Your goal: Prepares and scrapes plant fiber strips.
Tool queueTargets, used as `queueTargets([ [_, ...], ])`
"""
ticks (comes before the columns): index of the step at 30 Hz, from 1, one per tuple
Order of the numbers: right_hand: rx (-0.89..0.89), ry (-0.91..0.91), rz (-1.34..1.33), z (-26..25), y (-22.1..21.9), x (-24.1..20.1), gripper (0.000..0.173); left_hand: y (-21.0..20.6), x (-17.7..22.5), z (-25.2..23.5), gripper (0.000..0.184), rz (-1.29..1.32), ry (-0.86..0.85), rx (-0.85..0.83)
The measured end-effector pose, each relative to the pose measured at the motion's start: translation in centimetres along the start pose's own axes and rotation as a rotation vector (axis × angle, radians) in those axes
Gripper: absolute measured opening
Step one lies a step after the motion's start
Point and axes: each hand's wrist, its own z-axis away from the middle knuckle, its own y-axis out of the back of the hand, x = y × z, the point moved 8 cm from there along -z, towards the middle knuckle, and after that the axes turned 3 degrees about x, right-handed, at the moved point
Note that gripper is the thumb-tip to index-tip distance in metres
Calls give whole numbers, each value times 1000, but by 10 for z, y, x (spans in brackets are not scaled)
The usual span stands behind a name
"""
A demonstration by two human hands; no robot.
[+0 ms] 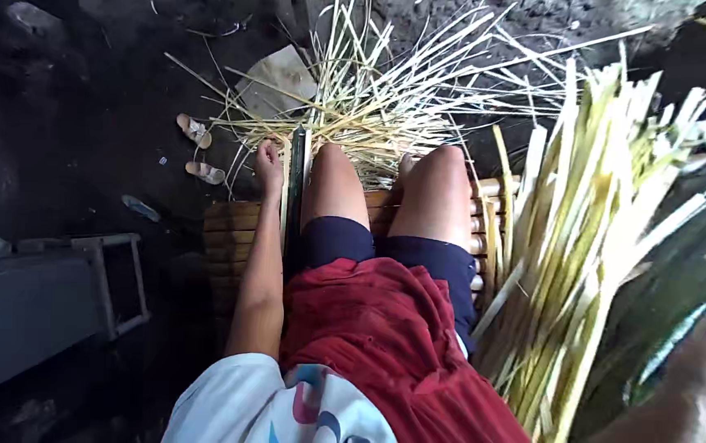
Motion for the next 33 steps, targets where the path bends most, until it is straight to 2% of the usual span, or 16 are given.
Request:
queueTargets([
  [3,-163,119,-103,-2,-57,-100,44,-28,-29,-14,46,8,116,-195],
  [6,-436,197,-253,18,-108,-188,43,-28,-19,-12,37,61,34,-142],
  [8,-615,258,-371,38,-131,-246,43,-2,15,6,34,159,-28,-97],
  [10,-783,353,-504,60,-140,-306,40,28,62,42,32,357,-90,-128],
  [13,-1015,478,-761,102,-128,-391,34,72,128,124,26,612,-202,-256],
  [16,-1174,635,-1000,138,-98,-451,29,94,175,182,27,787,-350,-276],
  [19,-1221,789,-1083,157,-67,-479,22,98,199,200,17,907,-407,-273],
  [23,-1185,931,-1109,159,-45,-482,23,103,208,209,12,976,-392,-268],
  [33,-1102,1034,-1131,159,-24,-476,19,101,213,221,10,1022,-430,-269],
])
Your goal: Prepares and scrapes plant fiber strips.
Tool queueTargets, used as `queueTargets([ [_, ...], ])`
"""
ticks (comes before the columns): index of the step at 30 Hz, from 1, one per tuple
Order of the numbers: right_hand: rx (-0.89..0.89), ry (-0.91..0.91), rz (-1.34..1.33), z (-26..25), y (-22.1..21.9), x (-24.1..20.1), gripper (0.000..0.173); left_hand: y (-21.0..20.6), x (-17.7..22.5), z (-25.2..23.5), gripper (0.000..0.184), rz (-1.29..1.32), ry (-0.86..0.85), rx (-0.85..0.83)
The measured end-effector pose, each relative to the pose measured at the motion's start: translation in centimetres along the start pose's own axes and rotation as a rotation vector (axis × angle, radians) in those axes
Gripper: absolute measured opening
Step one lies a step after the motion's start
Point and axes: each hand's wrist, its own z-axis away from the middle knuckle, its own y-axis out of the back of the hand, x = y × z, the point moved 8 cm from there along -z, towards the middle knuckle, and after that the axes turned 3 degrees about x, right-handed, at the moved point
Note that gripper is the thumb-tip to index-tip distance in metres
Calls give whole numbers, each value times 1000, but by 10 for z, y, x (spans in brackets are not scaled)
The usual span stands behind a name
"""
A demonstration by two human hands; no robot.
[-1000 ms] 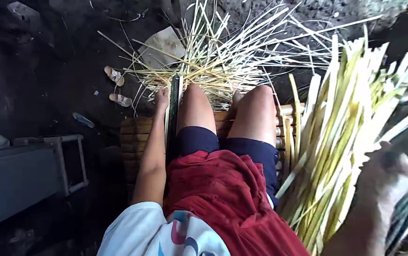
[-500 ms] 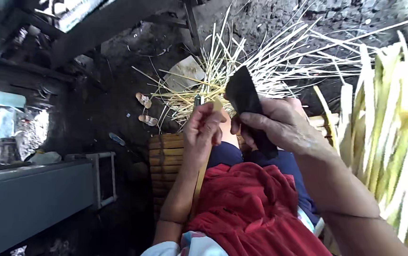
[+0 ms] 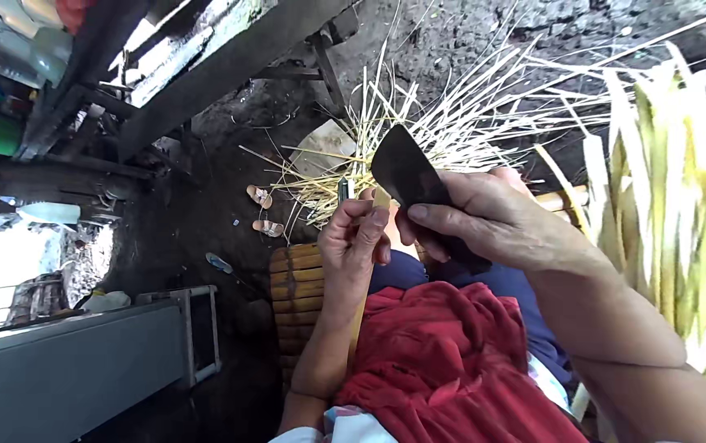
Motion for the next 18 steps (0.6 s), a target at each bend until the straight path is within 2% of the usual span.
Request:
queueTargets([
  [11,-15,35,31,2,0,-8,18,-3,3,2,9,6,-35,5],
  [18,-69,-2,58,7,-6,-13,12,-4,7,5,3,-3,-89,-28],
])
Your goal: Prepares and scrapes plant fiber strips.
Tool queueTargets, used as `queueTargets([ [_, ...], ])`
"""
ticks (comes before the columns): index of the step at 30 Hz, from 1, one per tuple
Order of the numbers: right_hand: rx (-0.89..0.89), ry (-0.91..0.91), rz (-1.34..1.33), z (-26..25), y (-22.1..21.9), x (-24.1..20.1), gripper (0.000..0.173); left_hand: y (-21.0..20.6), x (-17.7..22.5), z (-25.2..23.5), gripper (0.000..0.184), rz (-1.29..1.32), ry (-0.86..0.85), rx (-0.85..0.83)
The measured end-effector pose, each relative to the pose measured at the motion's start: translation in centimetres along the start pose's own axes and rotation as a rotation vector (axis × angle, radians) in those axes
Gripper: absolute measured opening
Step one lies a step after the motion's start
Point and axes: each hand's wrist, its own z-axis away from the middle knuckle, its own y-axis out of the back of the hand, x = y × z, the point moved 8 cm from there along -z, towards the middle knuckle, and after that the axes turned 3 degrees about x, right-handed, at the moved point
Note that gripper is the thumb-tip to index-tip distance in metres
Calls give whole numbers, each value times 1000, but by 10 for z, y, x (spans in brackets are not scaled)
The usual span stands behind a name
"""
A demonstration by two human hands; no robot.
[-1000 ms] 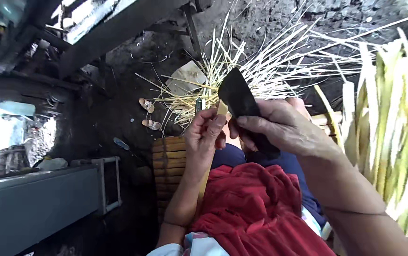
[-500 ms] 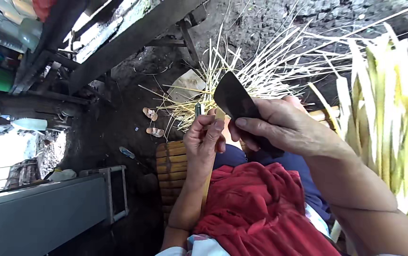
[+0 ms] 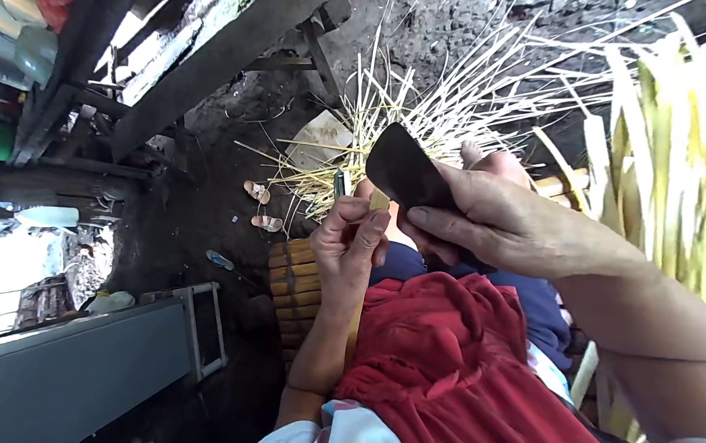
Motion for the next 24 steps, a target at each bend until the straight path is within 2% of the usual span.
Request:
queueTargets([
  [5,-95,-51,66,0,3,-11,12,-4,1,5,3,12,13,-40],
  [11,-230,-148,375,-7,7,-22,18,-6,0,14,4,21,50,-57],
  [14,-187,-91,303,-4,3,-22,16,-8,2,16,7,52,56,-28],
  [17,-281,-142,148,-6,6,-14,16,-8,2,15,6,42,59,-38],
  [19,-189,-100,284,-10,16,-14,21,-7,9,10,12,-21,40,-123],
  [21,62,63,466,-12,28,-29,29,-8,24,-3,30,-156,-101,-227],
  [23,252,191,518,-10,34,-46,30,-15,38,-24,43,-194,-282,-151],
  [24,319,247,529,-8,33,-53,30,-24,38,-34,44,-85,-294,-152],
])
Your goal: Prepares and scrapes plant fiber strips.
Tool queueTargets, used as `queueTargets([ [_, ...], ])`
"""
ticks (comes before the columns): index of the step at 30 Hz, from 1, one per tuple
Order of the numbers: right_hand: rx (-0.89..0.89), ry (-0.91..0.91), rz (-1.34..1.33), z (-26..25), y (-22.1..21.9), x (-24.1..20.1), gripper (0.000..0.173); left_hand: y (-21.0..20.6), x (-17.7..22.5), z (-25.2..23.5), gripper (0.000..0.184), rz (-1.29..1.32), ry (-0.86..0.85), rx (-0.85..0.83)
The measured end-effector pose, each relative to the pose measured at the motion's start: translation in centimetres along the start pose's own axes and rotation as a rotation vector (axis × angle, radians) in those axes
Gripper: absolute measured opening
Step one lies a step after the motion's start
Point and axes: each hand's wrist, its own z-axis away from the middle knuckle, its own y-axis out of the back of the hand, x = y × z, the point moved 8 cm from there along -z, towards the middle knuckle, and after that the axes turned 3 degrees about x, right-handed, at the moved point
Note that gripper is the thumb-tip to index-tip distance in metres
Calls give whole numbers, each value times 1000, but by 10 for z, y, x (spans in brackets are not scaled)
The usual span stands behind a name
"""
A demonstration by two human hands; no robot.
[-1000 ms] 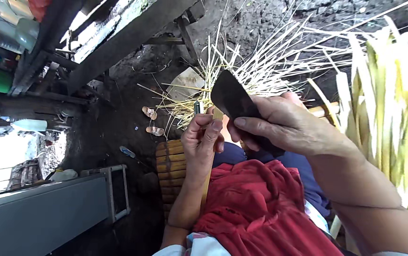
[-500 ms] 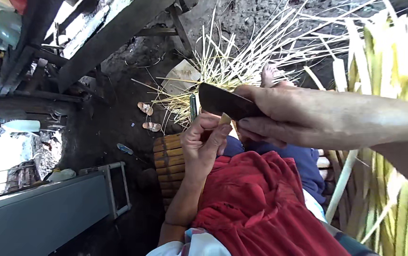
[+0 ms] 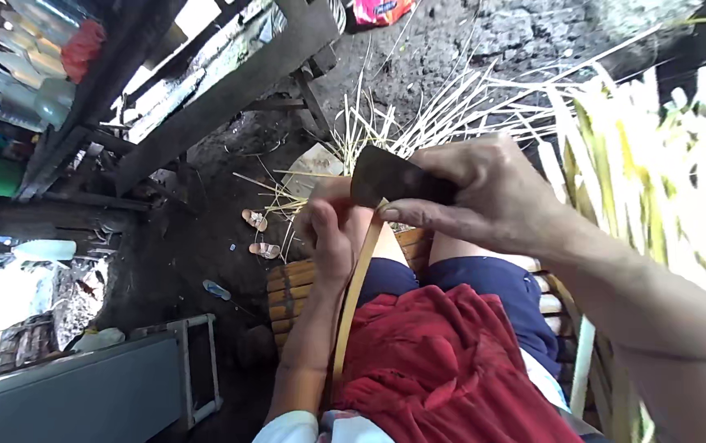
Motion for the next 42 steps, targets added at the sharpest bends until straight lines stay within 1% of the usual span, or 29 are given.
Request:
queueTargets([
  [2,96,38,6,1,1,-8,30,-26,-6,-16,43,396,71,-63],
  [4,141,22,-42,3,0,-9,29,-58,-1,-21,48,716,220,-45],
  [6,148,-25,-127,8,0,-7,28,-66,-2,-16,52,784,289,73],
  [7,139,-40,-187,11,0,-7,28,-59,-14,-15,54,807,290,155],
  [8,128,-43,-235,14,2,-8,27,-48,-34,-17,58,858,235,184],
  [9,124,-25,-234,15,4,-11,27,-33,-61,-19,58,945,85,-25],
  [10,124,9,-173,14,5,-15,25,-21,-79,-17,56,932,53,-111],
  [11,125,51,-84,13,5,-17,25,-16,-85,-12,54,855,136,-135],
  [12,131,79,17,12,2,-16,26,-18,-80,-10,51,783,299,-145],
  [13,141,91,88,13,1,-12,27,-23,-66,-5,49,664,495,-95],
  [14,156,83,118,14,1,-6,28,-25,-55,1,47,570,641,-86],
  [15,161,65,130,15,1,0,29,-22,-49,4,45,483,710,-43],
  [16,142,48,140,14,-3,4,30,-17,-47,7,42,421,716,-1],
  [17,98,38,147,13,-14,7,31,-12,-46,5,38,400,673,24],
  [18,51,51,153,15,-29,9,32,-10,-49,-2,36,447,605,58],
  [20,-10,151,143,28,-53,8,31,-5,-60,-17,37,564,531,223],
  [23,-127,391,60,73,-50,-15,35,43,-86,-22,37,533,504,506],
  [24,-161,423,18,88,-47,-19,37,63,-95,-21,37,546,494,607],
  [25,-169,407,-4,94,-43,-18,37,72,-100,-20,39,589,490,629],
  [26,-140,358,13,90,-38,-10,38,67,-101,-19,42,671,499,555],
  [29,45,147,139,58,-17,22,32,0,-87,3,54,957,698,133],
  [30,82,65,151,52,-11,32,31,-15,-82,15,54,927,756,43],
  [31,102,19,148,48,-10,38,31,-20,-81,26,52,907,793,27],
  [33,-2,-13,119,45,-32,35,30,-13,-89,40,52,856,822,140],
  [35,-120,26,69,51,-63,29,31,-4,-100,37,58,965,808,337],
  [37,-293,39,-148,70,-69,28,37,17,-104,35,59,930,761,453],
  [40,-676,94,-557,116,-56,-1,48,75,-113,31,57,724,640,661],
  [41,-741,90,-652,124,-53,-6,46,82,-116,29,56,718,626,669],
  [42,-733,55,-673,122,-50,-3,45,76,-117,27,56,752,633,606],
])
